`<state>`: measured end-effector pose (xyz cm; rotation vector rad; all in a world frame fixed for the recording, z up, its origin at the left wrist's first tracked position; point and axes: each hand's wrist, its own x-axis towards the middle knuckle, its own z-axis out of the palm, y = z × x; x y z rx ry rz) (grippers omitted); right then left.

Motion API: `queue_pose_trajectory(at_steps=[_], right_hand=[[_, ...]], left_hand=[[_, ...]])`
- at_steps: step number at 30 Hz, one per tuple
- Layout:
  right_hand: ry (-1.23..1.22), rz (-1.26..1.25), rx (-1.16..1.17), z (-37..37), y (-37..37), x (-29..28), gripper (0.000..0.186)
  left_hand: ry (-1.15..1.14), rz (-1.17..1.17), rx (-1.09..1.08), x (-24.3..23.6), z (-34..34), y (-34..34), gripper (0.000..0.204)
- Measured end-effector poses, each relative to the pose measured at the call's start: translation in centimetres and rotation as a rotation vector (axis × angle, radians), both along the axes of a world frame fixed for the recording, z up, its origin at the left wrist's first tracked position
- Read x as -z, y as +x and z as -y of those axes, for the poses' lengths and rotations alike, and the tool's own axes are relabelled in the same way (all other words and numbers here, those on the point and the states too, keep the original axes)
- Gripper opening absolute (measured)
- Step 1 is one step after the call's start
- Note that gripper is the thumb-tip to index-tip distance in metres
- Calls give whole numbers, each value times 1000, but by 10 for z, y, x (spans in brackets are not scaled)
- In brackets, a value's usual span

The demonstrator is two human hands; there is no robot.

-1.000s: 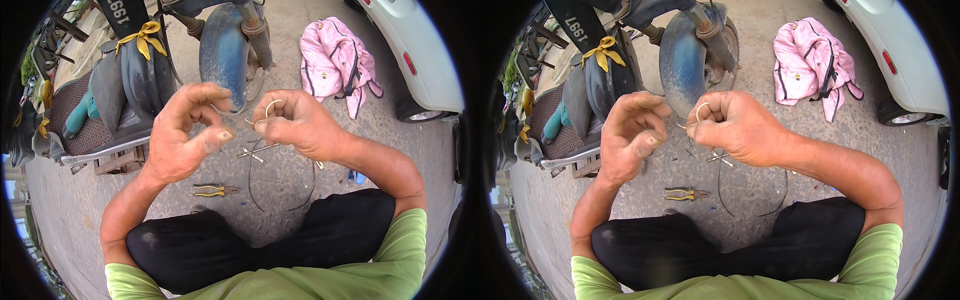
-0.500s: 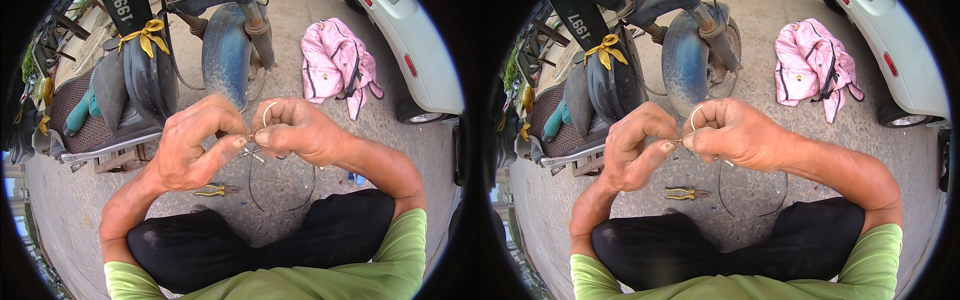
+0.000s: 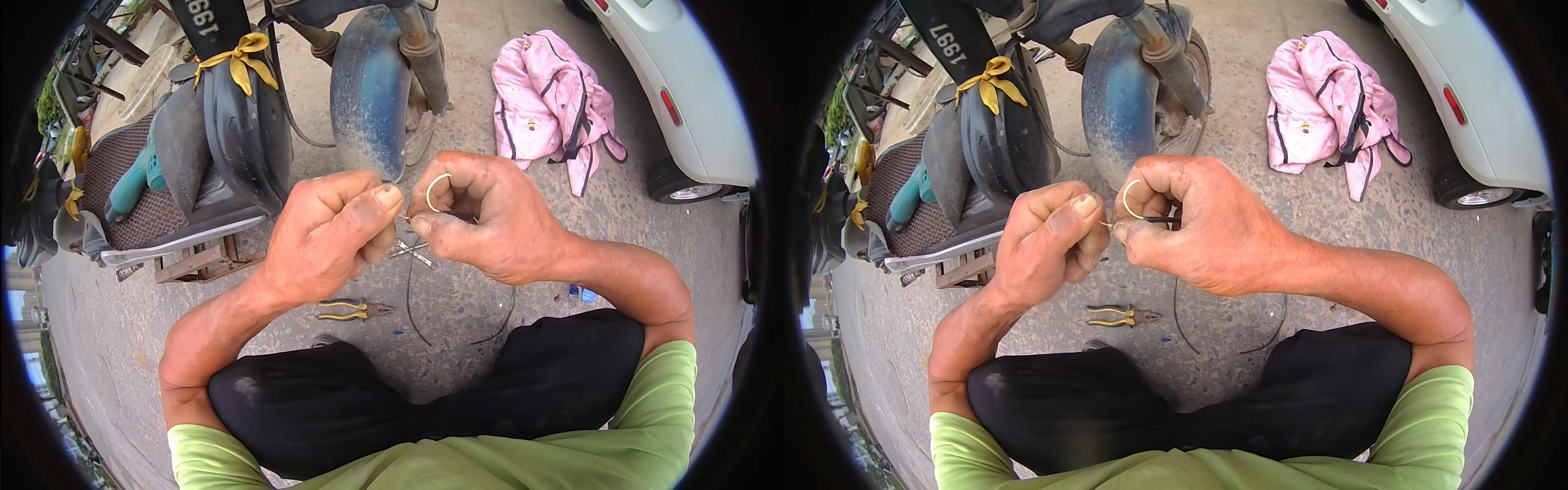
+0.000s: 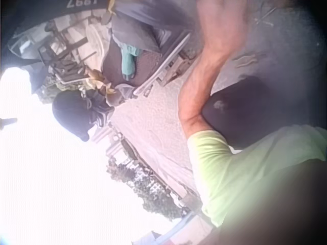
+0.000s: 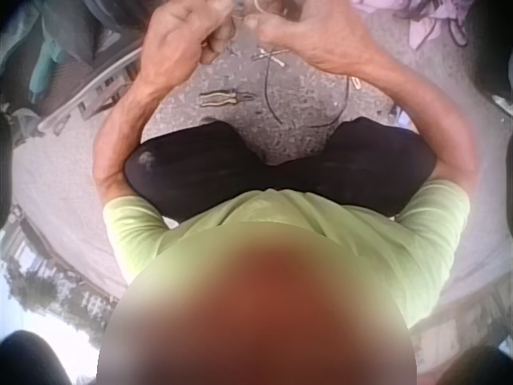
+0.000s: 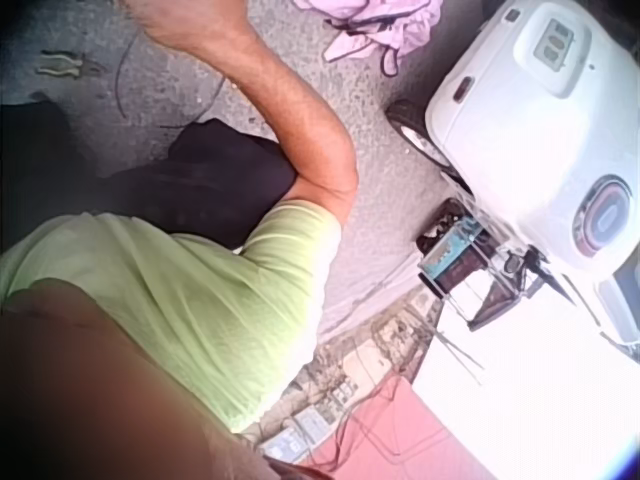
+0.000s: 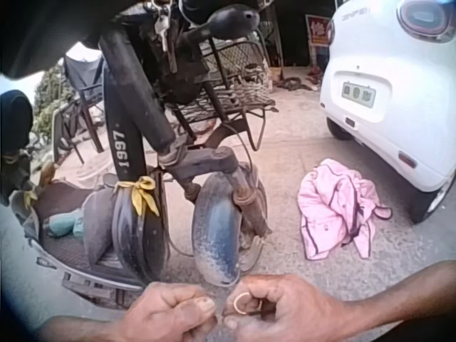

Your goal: The person strips insulation from wires using pliers, twists the exposed strands together, and secures the connection with electrical tape. They then use a multimeter to test the electrical continuity of the repaired wiring on a scooter.

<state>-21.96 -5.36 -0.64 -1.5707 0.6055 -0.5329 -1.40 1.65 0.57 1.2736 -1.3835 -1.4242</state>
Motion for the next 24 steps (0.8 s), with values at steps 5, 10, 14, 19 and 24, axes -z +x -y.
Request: queue_pose_trajectory(at_steps=[5, 10, 14, 19, 24], right_hand=[[135, 39, -25, 5, -2, 4, 13], [331, 51, -89, 7, -2, 0, 15], [461, 52, -169, 10, -4, 3, 18], [420, 44, -151, 7, -2, 3, 13], [343, 70, -124, 6, 0, 6, 16]], left_hand=[[-215, -101, -62, 16, 7, 14, 47], [-471, -11, -19, 15, 4, 10, 41], [-865, 347, 185, 15, 18, 20, 27], [-799, 414, 94, 8, 10, 11, 9], [-723, 446, 66, 15, 7, 13, 19]])
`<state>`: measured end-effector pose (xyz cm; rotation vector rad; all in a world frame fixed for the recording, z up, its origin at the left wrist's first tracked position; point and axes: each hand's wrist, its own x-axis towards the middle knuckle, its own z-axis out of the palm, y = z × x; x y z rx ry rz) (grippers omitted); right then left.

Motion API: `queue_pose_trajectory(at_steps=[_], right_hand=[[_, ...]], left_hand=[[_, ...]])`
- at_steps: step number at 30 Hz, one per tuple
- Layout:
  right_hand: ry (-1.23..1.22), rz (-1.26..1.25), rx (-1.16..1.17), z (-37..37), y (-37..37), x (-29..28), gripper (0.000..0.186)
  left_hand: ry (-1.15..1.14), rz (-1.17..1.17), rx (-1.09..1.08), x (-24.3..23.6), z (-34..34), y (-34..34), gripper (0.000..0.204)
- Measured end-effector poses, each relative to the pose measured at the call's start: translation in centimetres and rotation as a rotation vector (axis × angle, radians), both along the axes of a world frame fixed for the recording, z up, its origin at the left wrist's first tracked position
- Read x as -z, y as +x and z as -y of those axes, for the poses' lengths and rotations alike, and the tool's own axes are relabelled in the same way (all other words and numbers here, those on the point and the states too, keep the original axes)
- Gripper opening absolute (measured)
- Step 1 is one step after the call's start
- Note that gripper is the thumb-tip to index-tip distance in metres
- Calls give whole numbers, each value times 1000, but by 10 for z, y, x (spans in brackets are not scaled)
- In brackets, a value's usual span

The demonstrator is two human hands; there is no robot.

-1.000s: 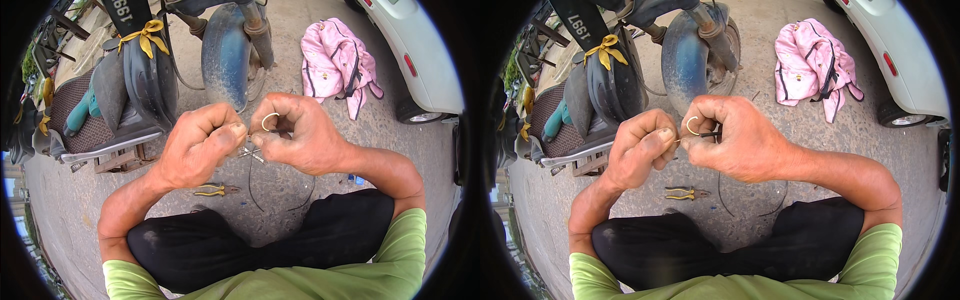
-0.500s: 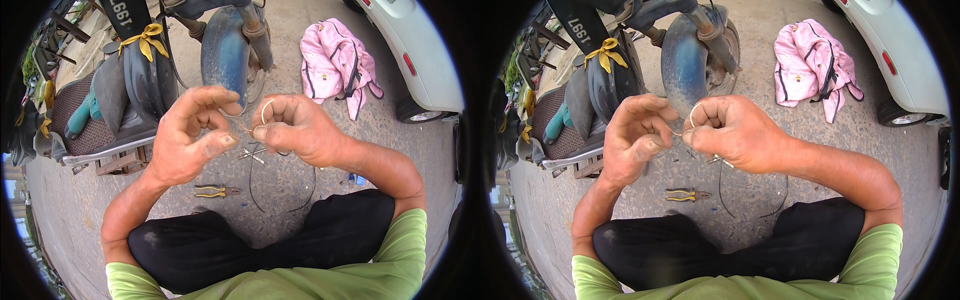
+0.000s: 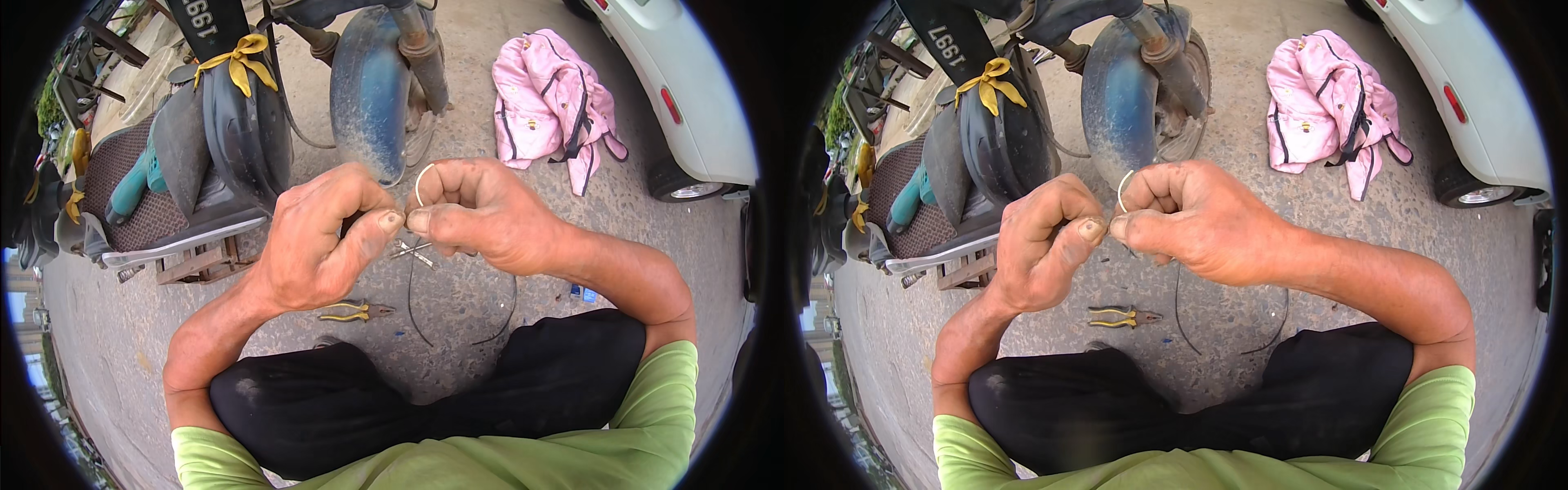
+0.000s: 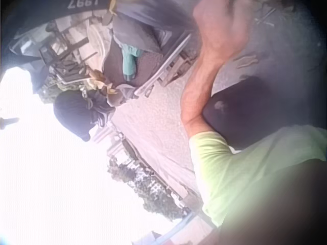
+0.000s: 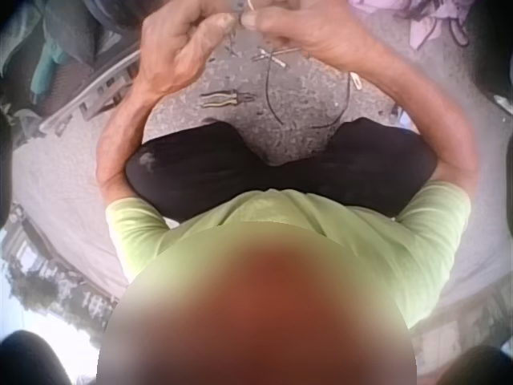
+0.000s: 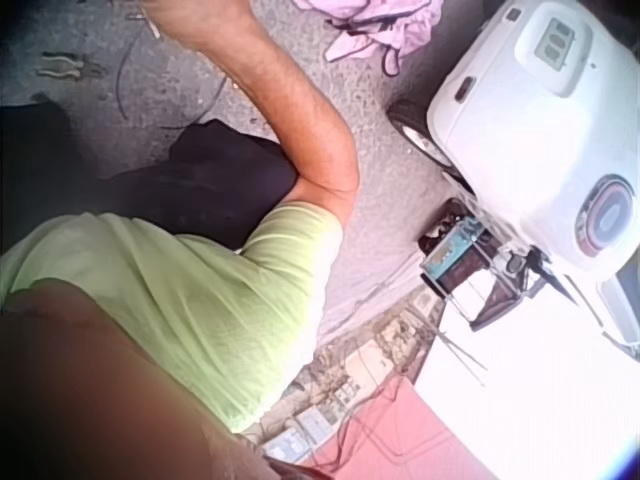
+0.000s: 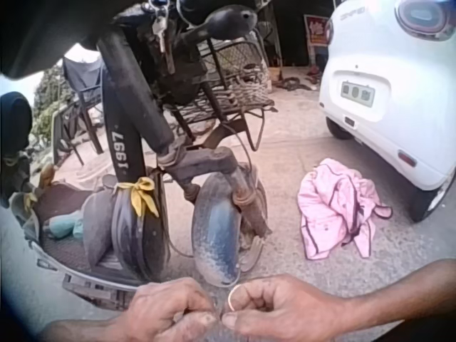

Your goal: The person strips insulation from wires using pliers, twists the exposed strands together, and secures the connection with electrical tape. They then use a multimeter to test the electrical continuity of the repaired wiring on a scooter.

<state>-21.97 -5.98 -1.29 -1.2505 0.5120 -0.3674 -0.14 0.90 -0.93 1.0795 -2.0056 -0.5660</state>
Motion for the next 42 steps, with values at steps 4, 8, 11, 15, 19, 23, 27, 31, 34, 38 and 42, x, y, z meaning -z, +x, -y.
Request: queue_pose_trajectory(at_steps=[4, 8, 11, 15, 19, 23, 27, 31, 34, 38, 42], right_hand=[[-23, -26, 6, 0, 0, 0, 15], [-19, -11, -2, 1, 0, 0, 18], [-11, -19, -9, 4, -1, 2, 21], [-13, -33, 6, 4, -2, 2, 22], [-23, -38, -2, 6, -2, 0, 24], [-1, -29, -9, 6, -4, 0, 23], [3, -21, -14, 7, -3, 2, 22], [14, -33, 24, 5, -3, -3, 24], [-29, -39, 27, 5, -3, -1, 26], [-107, -82, 16, 7, -3, 1, 25], [-132, -84, 2, 6, -3, 2, 26]], left_hand=[[126, -76, -18, -1, -3, -3, 26], [283, -146, -33, -4, -4, -2, 36], [390, -228, -35, -4, -4, 0, 42], [325, -396, -40, 3, -2, 3, 45], [115, -292, -1, 2, 0, 0, 31], [-115, -23, 26, 1, 5, 3, 17], [-121, 24, 13, 1, 4, 4, 16], [-43, -19, 5, 3, 3, 6, 18], [18, -63, 18, 4, 2, 6, 20], [207, -205, 13, 6, 0, 10, 25], [340, -404, -53, 6, -2, 9, 30]])
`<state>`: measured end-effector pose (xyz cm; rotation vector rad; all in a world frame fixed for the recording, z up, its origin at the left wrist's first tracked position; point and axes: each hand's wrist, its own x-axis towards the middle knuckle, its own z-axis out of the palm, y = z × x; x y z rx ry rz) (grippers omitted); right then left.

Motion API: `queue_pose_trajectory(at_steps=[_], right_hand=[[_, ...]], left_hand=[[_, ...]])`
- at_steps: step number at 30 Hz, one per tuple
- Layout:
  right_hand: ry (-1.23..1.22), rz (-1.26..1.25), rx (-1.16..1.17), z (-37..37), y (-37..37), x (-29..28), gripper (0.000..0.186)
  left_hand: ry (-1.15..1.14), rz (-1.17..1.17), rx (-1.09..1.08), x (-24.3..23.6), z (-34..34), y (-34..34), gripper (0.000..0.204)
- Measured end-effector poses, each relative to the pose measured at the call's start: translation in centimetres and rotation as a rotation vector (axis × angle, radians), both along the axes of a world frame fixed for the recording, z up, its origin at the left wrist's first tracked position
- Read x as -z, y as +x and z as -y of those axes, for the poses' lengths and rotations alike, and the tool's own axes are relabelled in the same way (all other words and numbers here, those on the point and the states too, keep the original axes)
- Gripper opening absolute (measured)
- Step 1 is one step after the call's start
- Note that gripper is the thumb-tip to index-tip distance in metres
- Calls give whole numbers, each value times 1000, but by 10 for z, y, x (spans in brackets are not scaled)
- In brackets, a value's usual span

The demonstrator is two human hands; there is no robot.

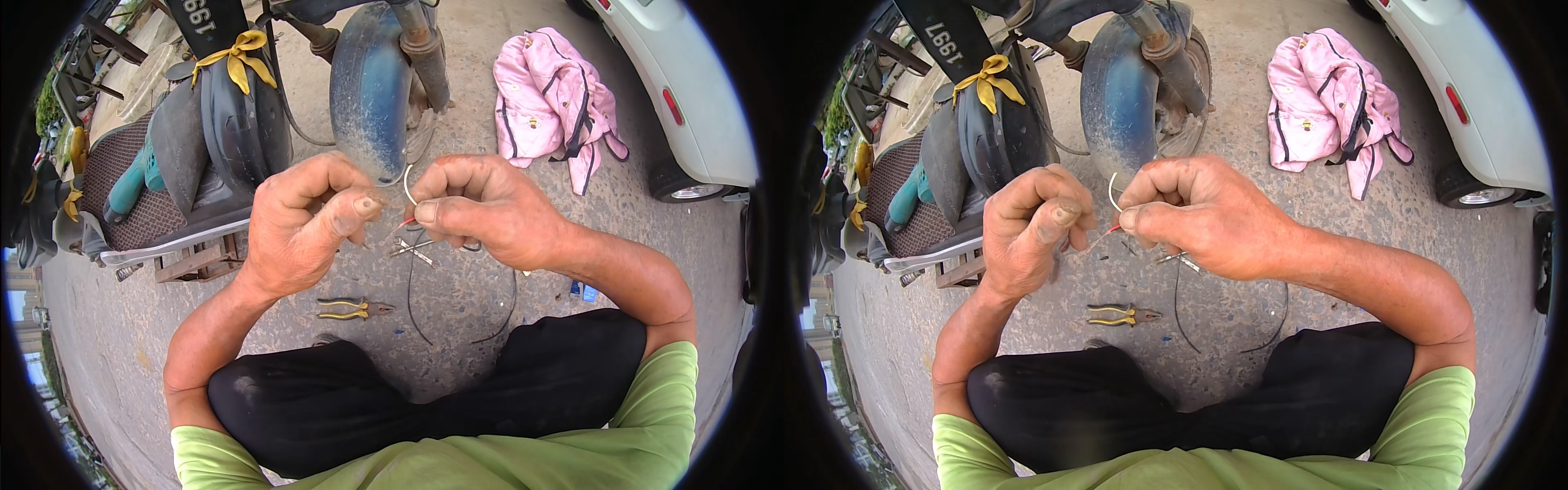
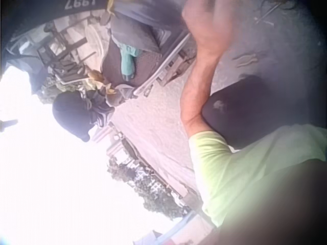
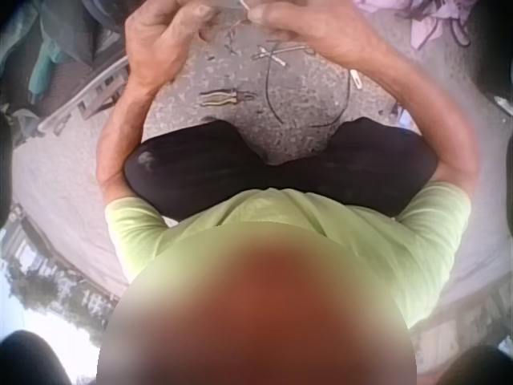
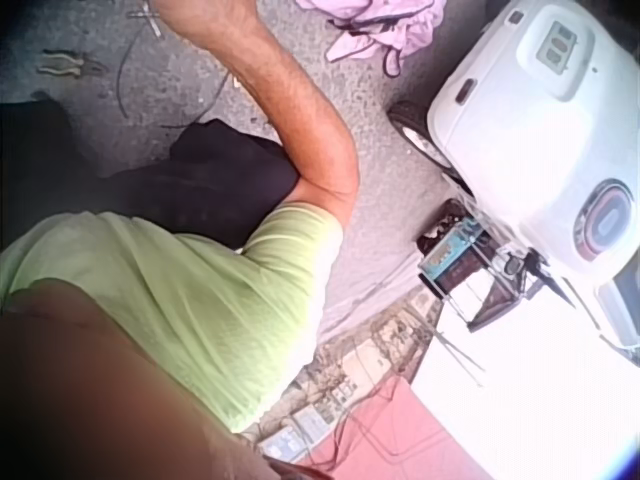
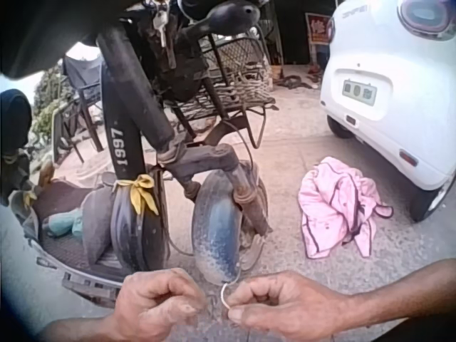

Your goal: The person strips insulation from wires using pliers, twists the exposed strands together, and secures the connection with electrical tape. They then use a multimeter to test the electrical continuity of the repaired wiring on a scooter.

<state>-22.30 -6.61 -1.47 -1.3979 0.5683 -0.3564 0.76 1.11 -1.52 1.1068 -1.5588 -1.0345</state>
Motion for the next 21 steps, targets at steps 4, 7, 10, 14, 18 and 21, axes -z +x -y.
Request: queue_pose_trajectory(at_steps=[4, 7, 10, 14, 18, 21], right_hand=[[1, 35, -6, 0, 1, 2, 26], [18, 40, -45, 1, -1, -1, 26], [27, 33, -40, 1, -1, 1, 25], [4, 17, 43, -1, 0, -1, 22], [-39, 74, 90, -1, 3, 7, 18], [-75, 75, 95, -3, 3, 7, 17]], left_hand=[[-79, -52, 15, -1, 7, -4, 35], [-200, 176, 118, -5, 9, -4, 27], [-261, 295, 142, -8, 10, 0, 20], [-254, 339, 137, -10, 11, 1, 12], [-172, 312, 117, -13, 8, -3, 12], [-161, 304, 123, -12, 7, -3, 11]])
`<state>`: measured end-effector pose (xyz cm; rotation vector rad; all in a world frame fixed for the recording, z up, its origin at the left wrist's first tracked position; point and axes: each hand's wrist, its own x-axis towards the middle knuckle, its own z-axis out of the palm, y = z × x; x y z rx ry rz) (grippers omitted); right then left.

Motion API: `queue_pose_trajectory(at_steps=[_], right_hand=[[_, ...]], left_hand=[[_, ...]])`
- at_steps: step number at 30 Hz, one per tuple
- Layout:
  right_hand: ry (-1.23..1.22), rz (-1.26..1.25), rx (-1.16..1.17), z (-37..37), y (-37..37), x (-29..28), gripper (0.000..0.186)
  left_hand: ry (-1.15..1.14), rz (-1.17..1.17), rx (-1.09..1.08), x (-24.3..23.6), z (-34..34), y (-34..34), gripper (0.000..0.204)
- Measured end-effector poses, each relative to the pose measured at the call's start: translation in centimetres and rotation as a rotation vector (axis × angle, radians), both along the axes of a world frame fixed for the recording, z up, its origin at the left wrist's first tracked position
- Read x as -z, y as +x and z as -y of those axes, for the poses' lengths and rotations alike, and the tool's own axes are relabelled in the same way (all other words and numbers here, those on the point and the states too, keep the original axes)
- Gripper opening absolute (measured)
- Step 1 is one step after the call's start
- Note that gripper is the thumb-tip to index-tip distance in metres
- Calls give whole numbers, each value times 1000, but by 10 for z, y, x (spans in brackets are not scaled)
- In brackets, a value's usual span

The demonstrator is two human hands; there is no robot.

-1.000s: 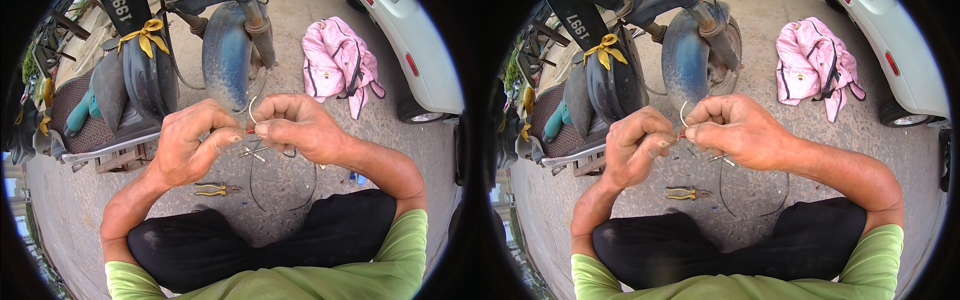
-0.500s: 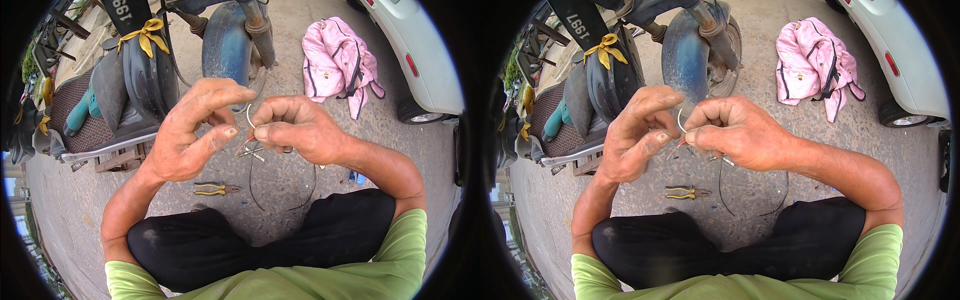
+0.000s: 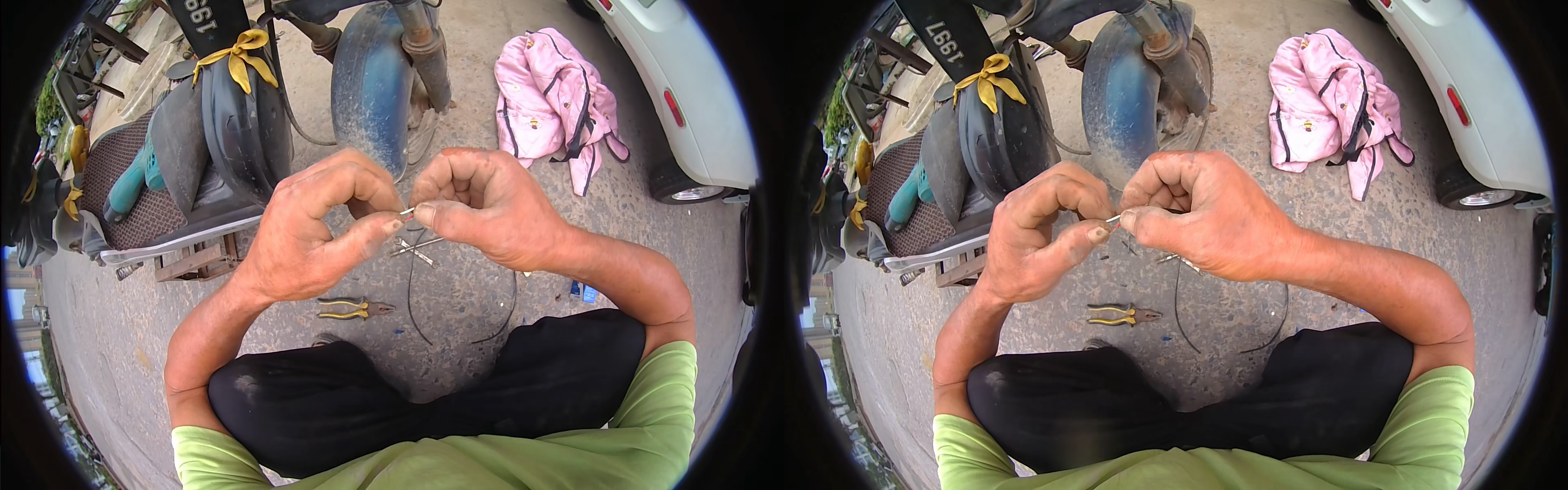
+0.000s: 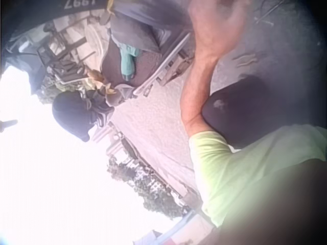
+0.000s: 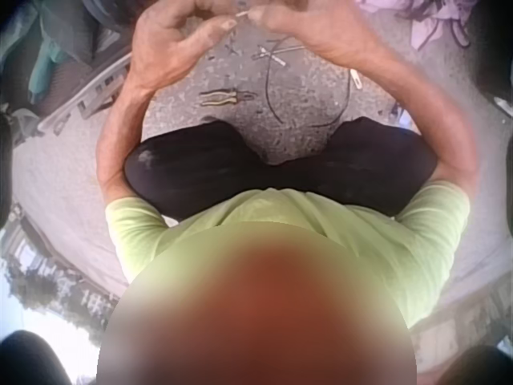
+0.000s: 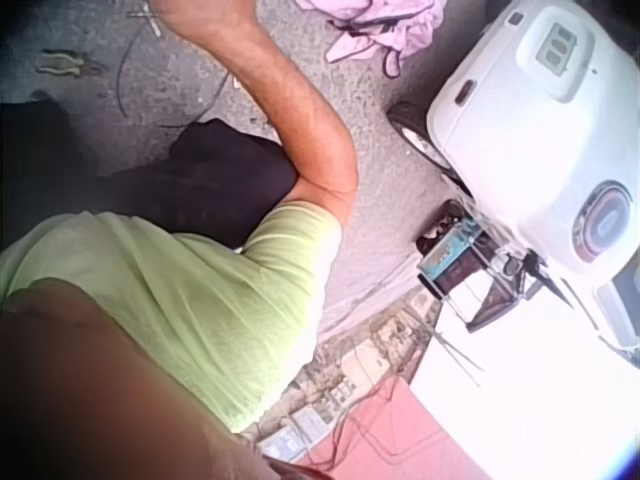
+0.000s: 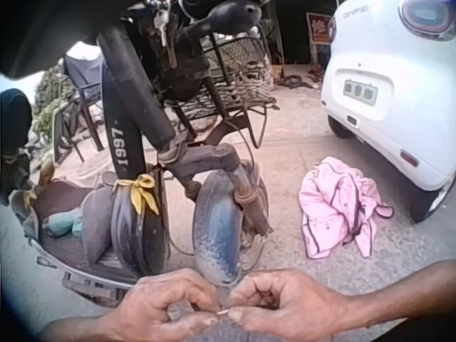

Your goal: The person strips insulation from wires using pliers, twists the exposed strands together, and secures the connection with electrical tape. They then use a multimeter to test the electrical continuity of the repaired wiring on a scooter.

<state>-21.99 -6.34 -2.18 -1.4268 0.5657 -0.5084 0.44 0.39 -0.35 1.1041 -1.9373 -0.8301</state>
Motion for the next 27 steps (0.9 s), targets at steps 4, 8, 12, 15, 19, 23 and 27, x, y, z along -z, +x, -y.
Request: queue_pose_trajectory(at_steps=[4, 8, 12, 15, 19, 23, 27], right_hand=[[-29, -51, -15, 1, 0, -5, 16], [-9, -18, 28, 0, 1, -3, 17], [53, 8, 45, 4, -8, -9, 18], [79, 39, 53, 2, -8, -10, 19], [65, 44, 18, 4, -10, -11, 19], [27, 31, 39, 3, -9, -8, 19], [19, 24, 59, 4, -5, -8, 19]], left_hand=[[46, -18, -2, -2, -2, 1, 10], [169, -83, -27, -1, 1, 11, 17], [404, -63, -106, 28, -7, 38, 23], [563, 118, -148, 96, -37, 52, 24], [410, 457, -119, 220, -122, 64, 48], [321, 652, -133, 282, -188, 52, 63], [260, 656, -194, 289, -198, 50, 67]])
